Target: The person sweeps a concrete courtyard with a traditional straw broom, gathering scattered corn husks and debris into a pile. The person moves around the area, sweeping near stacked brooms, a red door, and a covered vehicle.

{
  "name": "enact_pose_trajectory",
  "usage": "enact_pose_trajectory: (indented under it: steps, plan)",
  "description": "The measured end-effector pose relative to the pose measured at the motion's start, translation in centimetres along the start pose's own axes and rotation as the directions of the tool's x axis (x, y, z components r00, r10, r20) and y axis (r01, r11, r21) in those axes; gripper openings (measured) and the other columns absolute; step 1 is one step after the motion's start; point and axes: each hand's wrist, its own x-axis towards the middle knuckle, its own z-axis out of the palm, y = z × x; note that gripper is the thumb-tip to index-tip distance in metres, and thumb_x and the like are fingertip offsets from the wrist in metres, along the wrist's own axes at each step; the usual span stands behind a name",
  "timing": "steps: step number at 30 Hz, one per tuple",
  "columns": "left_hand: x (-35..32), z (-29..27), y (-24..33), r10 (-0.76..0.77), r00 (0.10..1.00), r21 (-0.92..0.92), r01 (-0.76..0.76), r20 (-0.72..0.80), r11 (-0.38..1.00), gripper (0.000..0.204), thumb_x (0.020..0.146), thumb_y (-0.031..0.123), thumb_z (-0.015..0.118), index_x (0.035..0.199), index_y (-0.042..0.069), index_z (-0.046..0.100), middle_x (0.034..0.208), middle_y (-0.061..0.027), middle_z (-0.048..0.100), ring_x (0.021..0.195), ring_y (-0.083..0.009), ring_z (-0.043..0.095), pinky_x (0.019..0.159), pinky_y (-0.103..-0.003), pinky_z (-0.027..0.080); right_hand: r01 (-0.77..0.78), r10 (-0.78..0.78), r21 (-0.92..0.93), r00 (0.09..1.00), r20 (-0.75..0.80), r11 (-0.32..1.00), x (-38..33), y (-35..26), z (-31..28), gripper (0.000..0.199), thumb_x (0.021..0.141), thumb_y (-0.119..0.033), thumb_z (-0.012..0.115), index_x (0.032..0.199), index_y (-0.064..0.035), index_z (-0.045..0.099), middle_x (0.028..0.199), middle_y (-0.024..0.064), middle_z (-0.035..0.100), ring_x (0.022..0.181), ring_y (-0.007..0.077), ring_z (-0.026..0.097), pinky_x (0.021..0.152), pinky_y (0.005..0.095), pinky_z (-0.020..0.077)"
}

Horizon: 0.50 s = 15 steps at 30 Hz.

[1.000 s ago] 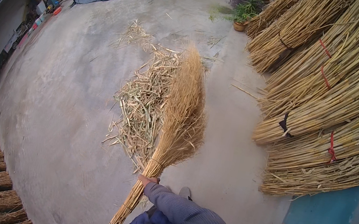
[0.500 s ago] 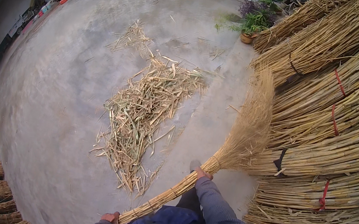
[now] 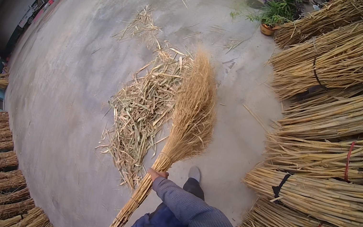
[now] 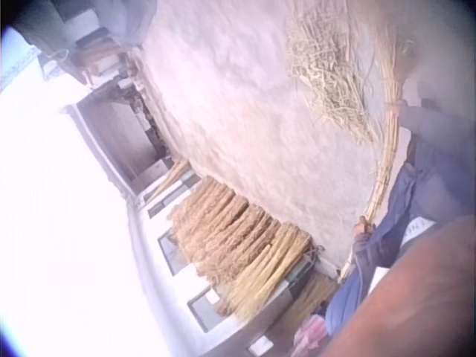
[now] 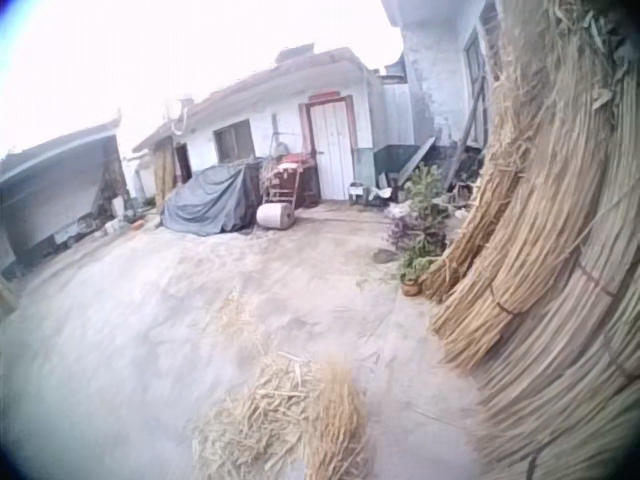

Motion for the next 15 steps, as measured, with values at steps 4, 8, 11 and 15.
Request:
enact_pose_trajectory:
  steps: [4, 8, 11, 15]
  plan:
    - [0.2, 1.8, -1.0, -0.062, 0.996, 0.019, 0.063, -0.069, 0.998, 0.057, 0.067, 0.041, 0.069, 0.113, 0.014, 0.052, 0.082, -0.0228, 0.063, 0.076, -0.0406, 0.062, 0.065, -0.048, 0.05, 0.067, -0.06, -0.104, 0.996, 0.064, 0.992, -2.8, -2.6, 2.4, 0.075, 0.062, -0.03, 0.081, 0.11, 0.0101, 0.039, 0.094, 0.0211, 0.06, 0.08, 0.0285, 0.063, 0.07, 0.037, 0.0519]
    - [3.1, 2.3, 1.2, -0.027, 0.998, -0.079, 0.022, -0.065, 0.997, 0.058, 0.067, 0.043, 0.067, 0.116, 0.015, 0.053, 0.085, -0.0223, 0.064, 0.076, -0.0391, 0.062, 0.067, -0.048, 0.051, 0.18, -0.184, -0.193, 0.983, -0.002, 0.965, -0.6, -4.5, 0.4, 0.088, 0.059, -0.038, 0.083, 0.111, 0.0114, 0.033, 0.1, 0.0244, 0.059, 0.088, 0.0293, 0.061, 0.08, 0.0366, 0.0496]
    - [6.2, 0.6, 3.1, 0.062, 0.997, -0.046, -0.064, -0.046, 0.997, 0.053, 0.067, 0.043, 0.065, 0.111, 0.015, 0.054, 0.081, -0.0193, 0.064, 0.072, -0.0364, 0.063, 0.069, -0.048, 0.049, 0.005, 0.02, -0.13, 0.982, 0.19, 0.991, 3.7, -5.3, -2.9, 0.088, 0.062, -0.044, 0.08, 0.113, 0.0123, 0.035, 0.099, 0.0239, 0.06, 0.087, 0.0293, 0.061, 0.083, 0.033, 0.0482]
    - [11.1, -4.1, 7.7, 0.25, 0.948, 0.079, -0.239, -0.196, 0.968, 0.038, 0.059, 0.035, 0.067, 0.083, 0.008, 0.056, 0.06, -0.013, 0.061, 0.058, -0.033, 0.062, 0.063, -0.042, 0.048, -0.015, 0.018, -0.039, 0.998, 0.061, 0.999, 7.1, -5.1, -7.7, 0.054, 0.077, -0.04, 0.067, 0.1, 0.009, 0.06, 0.091, 0.0184, 0.067, 0.081, 0.0273, 0.065, 0.072, 0.0364, 0.0532]
